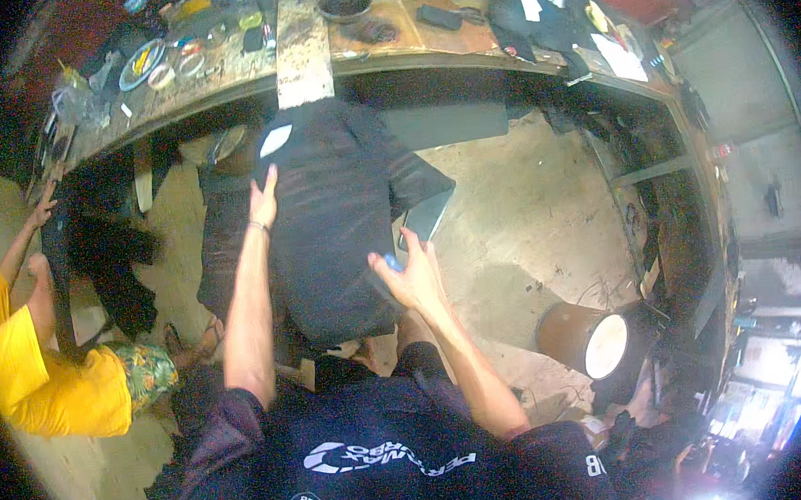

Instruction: The person cleans a pair of black pants on a workbench using a small blue sponge and a red-handled tool. They repeatedly rub the fabric, flip the pants, and scrape the surface of a gray board before resuming cleaning.

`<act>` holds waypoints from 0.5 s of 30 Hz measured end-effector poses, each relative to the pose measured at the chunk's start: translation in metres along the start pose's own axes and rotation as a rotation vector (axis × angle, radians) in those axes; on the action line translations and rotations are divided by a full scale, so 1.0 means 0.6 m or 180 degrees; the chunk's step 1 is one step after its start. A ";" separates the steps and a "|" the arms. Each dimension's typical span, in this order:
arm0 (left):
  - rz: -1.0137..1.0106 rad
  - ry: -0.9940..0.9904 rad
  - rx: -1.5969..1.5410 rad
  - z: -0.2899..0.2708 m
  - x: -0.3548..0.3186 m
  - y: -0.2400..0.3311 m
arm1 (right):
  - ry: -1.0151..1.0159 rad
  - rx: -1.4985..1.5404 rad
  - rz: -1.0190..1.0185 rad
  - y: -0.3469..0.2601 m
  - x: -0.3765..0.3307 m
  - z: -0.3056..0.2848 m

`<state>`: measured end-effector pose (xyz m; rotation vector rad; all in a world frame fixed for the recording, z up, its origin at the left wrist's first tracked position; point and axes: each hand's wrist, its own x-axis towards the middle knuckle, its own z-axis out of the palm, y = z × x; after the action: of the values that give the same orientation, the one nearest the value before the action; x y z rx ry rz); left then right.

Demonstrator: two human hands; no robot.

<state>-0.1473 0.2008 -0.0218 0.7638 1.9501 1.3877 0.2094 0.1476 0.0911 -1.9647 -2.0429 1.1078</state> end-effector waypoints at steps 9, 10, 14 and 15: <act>0.0023 -0.0680 -0.0662 -0.023 -0.157 -0.033 | -0.1135 0.0537 0.0385 0.101 -0.148 0.046; 0.0013 -0.0777 -0.0778 -0.032 -0.205 -0.041 | -0.1363 0.0194 0.0456 0.116 -0.165 0.047; -0.0998 -0.0899 -0.1750 -0.078 -0.420 -0.085 | -0.1530 -0.0833 0.0243 0.175 -0.185 -0.011; -0.1618 -0.0860 -0.2099 -0.084 -0.442 -0.093 | -0.1022 -0.1025 0.0062 0.178 -0.166 -0.030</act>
<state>-0.0214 -0.0442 -0.0215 0.1164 1.2329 1.3860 0.3241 0.0552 0.0855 -2.0590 -2.5107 1.2339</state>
